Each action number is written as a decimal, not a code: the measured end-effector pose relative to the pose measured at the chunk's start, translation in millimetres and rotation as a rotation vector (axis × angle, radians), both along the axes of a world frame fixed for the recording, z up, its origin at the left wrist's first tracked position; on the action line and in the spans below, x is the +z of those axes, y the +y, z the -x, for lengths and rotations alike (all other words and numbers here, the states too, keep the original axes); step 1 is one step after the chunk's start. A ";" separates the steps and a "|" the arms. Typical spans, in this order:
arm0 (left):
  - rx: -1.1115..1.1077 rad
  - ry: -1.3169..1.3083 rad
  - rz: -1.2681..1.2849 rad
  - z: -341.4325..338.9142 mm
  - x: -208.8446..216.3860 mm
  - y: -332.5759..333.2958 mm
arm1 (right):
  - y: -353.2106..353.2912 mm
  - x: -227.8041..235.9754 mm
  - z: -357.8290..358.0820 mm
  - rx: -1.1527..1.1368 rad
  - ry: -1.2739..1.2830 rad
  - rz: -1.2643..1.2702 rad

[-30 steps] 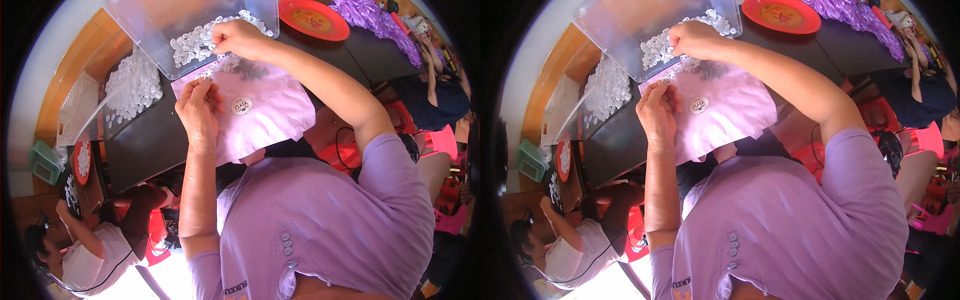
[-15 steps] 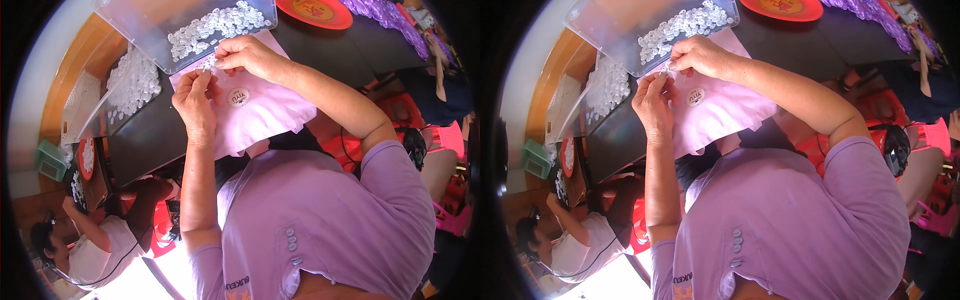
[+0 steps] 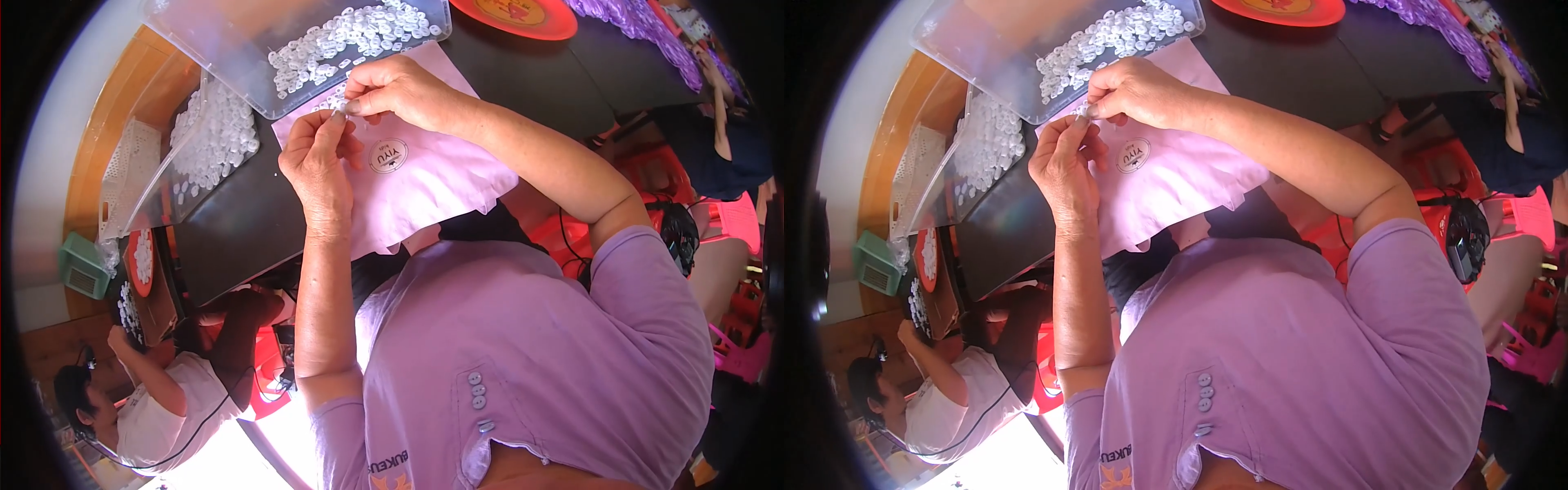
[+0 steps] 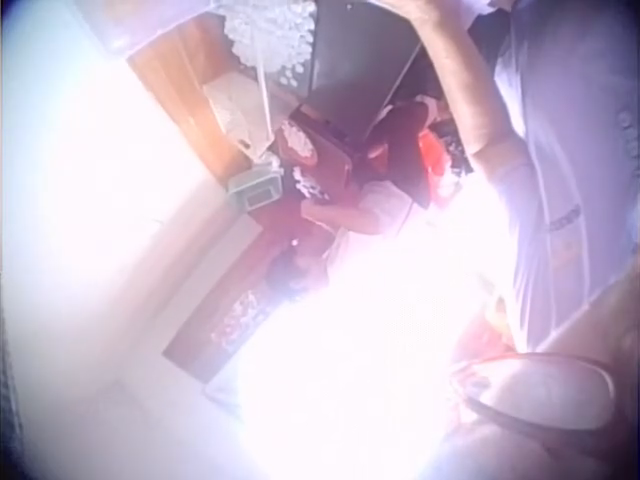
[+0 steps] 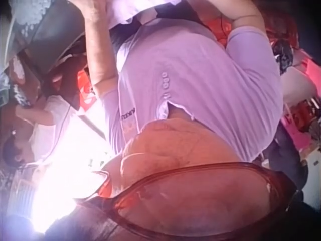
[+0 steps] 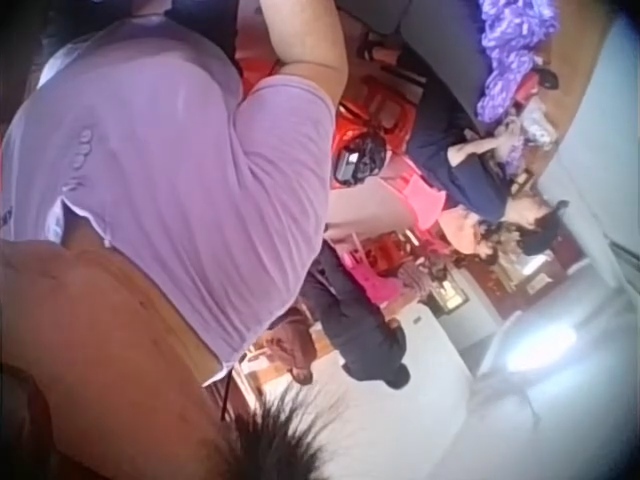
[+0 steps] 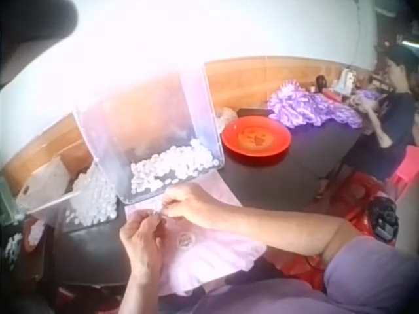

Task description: The recorder is sorting small white plastic garment accessories from a large bin.

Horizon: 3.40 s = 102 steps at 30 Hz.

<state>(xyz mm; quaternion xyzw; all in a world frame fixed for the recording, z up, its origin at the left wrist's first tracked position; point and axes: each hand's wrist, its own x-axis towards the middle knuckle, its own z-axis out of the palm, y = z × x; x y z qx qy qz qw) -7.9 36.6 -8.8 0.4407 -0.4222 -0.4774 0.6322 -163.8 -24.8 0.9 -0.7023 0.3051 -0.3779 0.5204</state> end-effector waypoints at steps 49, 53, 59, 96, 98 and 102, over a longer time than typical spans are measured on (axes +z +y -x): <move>-0.067 -0.133 0.228 8.4 5.4 8.9 | 8.6 9.7 16.0 0.135 -0.020 -0.180; -0.061 -0.125 0.218 8.2 5.9 10.7 | 8.5 9.6 15.3 0.148 -0.015 -0.177; -0.028 -0.151 0.243 10.9 5.8 13.5 | 9.2 11.5 16.6 0.182 -0.030 -0.182; 0.461 -0.207 0.506 -31.5 61.7 15.3 | 5.2 20.8 24.6 -0.173 -0.120 -0.308; 0.712 -0.461 0.607 -73.7 102.9 -2.4 | -6.8 14.8 27.1 -0.229 -0.139 -0.324; 0.791 -0.873 0.454 -137.1 155.2 -32.6 | -1.3 17.4 13.1 -0.180 -0.128 -0.339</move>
